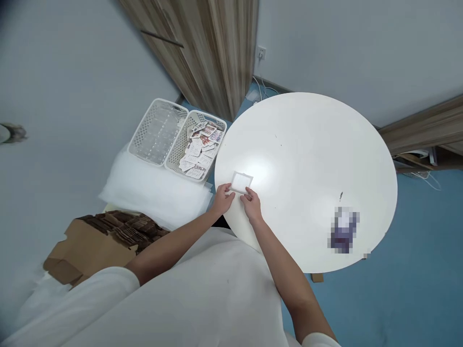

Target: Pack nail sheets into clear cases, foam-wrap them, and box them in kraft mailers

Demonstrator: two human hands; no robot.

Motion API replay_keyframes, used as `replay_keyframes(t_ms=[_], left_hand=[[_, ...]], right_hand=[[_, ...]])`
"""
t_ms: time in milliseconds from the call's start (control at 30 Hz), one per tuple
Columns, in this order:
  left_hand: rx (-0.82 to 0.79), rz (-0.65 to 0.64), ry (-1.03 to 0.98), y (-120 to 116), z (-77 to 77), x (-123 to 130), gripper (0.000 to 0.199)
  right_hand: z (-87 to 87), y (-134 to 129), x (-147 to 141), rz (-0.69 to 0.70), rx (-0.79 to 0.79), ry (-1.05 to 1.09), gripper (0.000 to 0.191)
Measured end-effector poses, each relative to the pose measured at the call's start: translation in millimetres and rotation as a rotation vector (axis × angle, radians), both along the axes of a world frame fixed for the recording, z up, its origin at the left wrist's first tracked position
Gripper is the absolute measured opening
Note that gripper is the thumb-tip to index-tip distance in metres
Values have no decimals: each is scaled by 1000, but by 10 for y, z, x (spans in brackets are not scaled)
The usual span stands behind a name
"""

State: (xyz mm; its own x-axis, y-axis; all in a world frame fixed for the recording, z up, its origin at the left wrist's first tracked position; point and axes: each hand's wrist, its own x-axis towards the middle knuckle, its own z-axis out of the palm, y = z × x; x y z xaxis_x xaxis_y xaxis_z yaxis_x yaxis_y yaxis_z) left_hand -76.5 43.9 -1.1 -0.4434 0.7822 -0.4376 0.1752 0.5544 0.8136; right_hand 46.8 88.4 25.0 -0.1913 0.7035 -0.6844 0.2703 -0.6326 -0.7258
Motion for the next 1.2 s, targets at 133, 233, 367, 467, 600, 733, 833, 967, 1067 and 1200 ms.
replay_keyframes(t_ms=[133, 233, 367, 467, 600, 733, 833, 967, 1067, 1200], left_hand=[[69, 42, -15, 202, -32, -247, 43], [126, 25, 7, 298, -75, -370, 48], [184, -29, 24, 347, -125, -435, 54], [199, -65, 29, 343, -146, -425, 59], [219, -92, 52, 320, -159, -391, 64], [230, -97, 38, 309, -164, -372, 67], [241, -95, 25, 296, -157, -368, 70], [221, -52, 38, 184, -119, -347, 72], [181, -25, 73, -28, -78, -275, 69], [120, -22, 144, -450, -38, -61, 60]], right_hand=[[-12, 211, -334, 6, 46, -5, 56], [-10, 336, -529, 13, 76, -3, 55], [-23, 424, -663, 19, 119, -19, 55], [-49, 432, -668, 44, 141, -18, 55], [-85, 413, -633, 72, 164, -11, 57], [-103, 384, -613, 113, 194, -3, 61], [-109, 332, -586, 138, 215, 2, 63], [-91, 182, -477, 154, 199, 18, 67], [-30, 0, -309, 181, 140, 20, 67], [67, -315, 47, 226, 34, 73, 67]])
